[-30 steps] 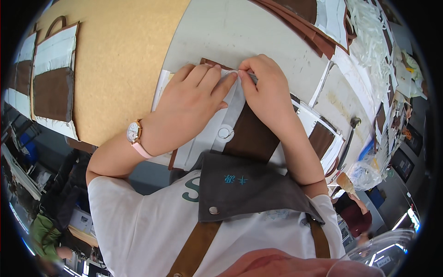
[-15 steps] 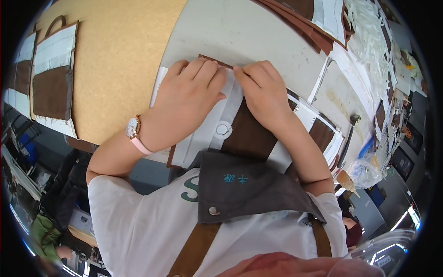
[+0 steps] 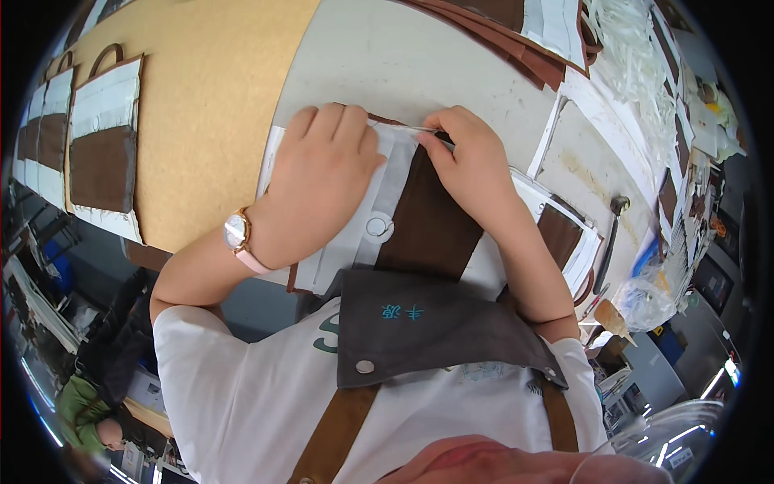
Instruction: The person assembles a brown and white striped handbag by hand. They place white plastic strips onto the bag's surface, aligning them with the pattern, and use a hammer to secure them. The person handles multiple bag components and tools on a factory workbench.
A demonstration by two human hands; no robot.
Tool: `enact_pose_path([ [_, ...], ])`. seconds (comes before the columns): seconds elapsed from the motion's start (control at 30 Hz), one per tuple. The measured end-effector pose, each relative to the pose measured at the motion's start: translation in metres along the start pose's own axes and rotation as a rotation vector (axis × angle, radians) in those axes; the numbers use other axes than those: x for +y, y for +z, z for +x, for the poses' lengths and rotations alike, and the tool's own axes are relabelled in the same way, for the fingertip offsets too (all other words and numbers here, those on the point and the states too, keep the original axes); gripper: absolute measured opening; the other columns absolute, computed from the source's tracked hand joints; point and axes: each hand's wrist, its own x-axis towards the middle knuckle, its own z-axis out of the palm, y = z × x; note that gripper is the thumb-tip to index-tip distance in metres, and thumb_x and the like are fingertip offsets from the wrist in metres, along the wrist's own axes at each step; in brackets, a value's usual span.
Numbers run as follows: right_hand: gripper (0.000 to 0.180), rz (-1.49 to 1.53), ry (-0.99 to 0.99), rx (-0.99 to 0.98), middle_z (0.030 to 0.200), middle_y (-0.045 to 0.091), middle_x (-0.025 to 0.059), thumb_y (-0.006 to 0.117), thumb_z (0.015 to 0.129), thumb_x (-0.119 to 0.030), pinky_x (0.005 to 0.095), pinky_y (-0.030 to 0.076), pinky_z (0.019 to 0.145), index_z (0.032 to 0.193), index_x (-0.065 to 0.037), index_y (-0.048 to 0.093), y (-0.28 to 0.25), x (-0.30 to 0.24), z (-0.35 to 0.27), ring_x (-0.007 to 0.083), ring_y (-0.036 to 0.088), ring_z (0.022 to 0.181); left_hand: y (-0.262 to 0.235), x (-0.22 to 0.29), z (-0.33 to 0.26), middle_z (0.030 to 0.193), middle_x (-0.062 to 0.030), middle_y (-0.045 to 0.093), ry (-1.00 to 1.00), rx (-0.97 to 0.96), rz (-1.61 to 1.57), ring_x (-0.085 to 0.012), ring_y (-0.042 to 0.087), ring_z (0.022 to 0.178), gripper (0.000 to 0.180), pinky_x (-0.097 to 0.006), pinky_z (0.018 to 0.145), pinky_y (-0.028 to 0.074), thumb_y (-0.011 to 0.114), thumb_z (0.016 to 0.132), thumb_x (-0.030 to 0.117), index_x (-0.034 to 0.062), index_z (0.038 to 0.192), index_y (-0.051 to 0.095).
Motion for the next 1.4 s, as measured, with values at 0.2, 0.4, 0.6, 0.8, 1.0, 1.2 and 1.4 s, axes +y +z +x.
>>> enact_pose_path([
  [0.2, 0.005, 0.053, 0.057, -0.099, 0.08, 0.061, 0.0153, 0.063, 0.082, -0.004, 0.045, 0.048, 0.073, 0.081, 0.0, 0.06, -0.002, -0.003, 0.014, 0.0348, 0.06, 0.08, 0.022, 0.014, -0.006, 0.099, -0.0084, 0.055, 0.052, 0.094, -0.07, -0.0236, 0.056, 0.091, 0.052, -0.035, 0.076, 0.047, 0.073, 0.08, 0.02, 0.0059, 0.128, 0.059],
  [0.4, 0.008, -0.002, -0.035, 0.076, 0.08, 0.056, 0.0119, 0.063, 0.076, 0.002, 0.0441, 0.046, 0.07, 0.081, -0.003, 0.059, 0.02, -0.001, 0.004, 0.0327, 0.055, 0.079, 0.019, 0.005, -0.002, 0.1, -0.0083, 0.054, 0.095, 0.038, -0.119, -0.0231, 0.055, 0.089, 0.054, -0.034, 0.075, 0.047, 0.073, 0.081, 0.018, 0.0076, 0.131, 0.059],
  [0.6, 0.024, -0.082, -0.346, 0.133, 0.092, 0.056, 0.0098, 0.065, 0.072, 0.004, 0.0406, 0.048, 0.075, 0.095, -0.002, 0.065, 0.019, 0.02, -0.005, 0.0295, 0.054, 0.087, 0.016, 0.002, -0.002, 0.1, -0.0091, 0.055, 0.086, 0.106, -0.225, -0.0233, 0.057, 0.089, 0.051, -0.034, 0.076, 0.049, 0.075, 0.078, 0.017, 0.0067, 0.126, 0.061],
  [0.8, 0.033, -0.284, -0.506, 0.099, 0.093, 0.057, 0.0071, 0.065, 0.072, -0.003, 0.0376, 0.049, 0.078, 0.105, -0.001, 0.068, 0.015, 0.018, -0.012, 0.0252, 0.055, 0.091, 0.02, -0.005, 0.002, 0.101, -0.0106, 0.056, -0.016, 0.115, -0.421, -0.0263, 0.058, 0.091, 0.051, -0.036, 0.08, 0.051, 0.076, 0.076, 0.014, 0.0037, 0.124, 0.062],
  [1.0, 0.032, -0.347, -0.484, 0.114, 0.092, 0.058, 0.0063, 0.069, 0.072, -0.002, 0.037, 0.048, 0.077, 0.104, -0.002, 0.069, 0.012, 0.009, -0.012, 0.0246, 0.056, 0.091, 0.018, 0.006, -0.003, 0.104, -0.011, 0.057, 0.01, 0.032, -0.103, -0.0262, 0.059, 0.096, 0.045, -0.037, 0.081, 0.051, 0.073, 0.077, 0.014, 0.0033, 0.12, 0.065],
  [1.2, 0.018, -0.024, 0.026, 0.055, 0.091, 0.059, 0.0092, 0.069, 0.079, -0.002, 0.0415, 0.046, 0.08, 0.096, -0.004, 0.065, -0.006, 0.012, -0.017, 0.0305, 0.056, 0.089, 0.024, 0.0, 0.0, 0.113, -0.0121, 0.058, 0.167, 0.085, -0.18, -0.0261, 0.059, 0.1, 0.05, -0.037, 0.085, 0.051, 0.071, 0.077, 0.013, 0.006, 0.126, 0.063],
  [1.4, 0.013, 0.058, 0.087, 0.0, 0.087, 0.06, 0.0114, 0.068, 0.078, 0.0, 0.0417, 0.047, 0.076, 0.09, -0.002, 0.063, -0.005, 0.009, -0.009, 0.033, 0.057, 0.086, 0.023, 0.007, 0.004, 0.098, -0.0083, 0.053, 0.199, 0.122, -0.099, -0.0229, 0.055, 0.089, 0.047, -0.034, 0.076, 0.048, 0.067, 0.08, 0.014, 0.0108, 0.127, 0.063],
])
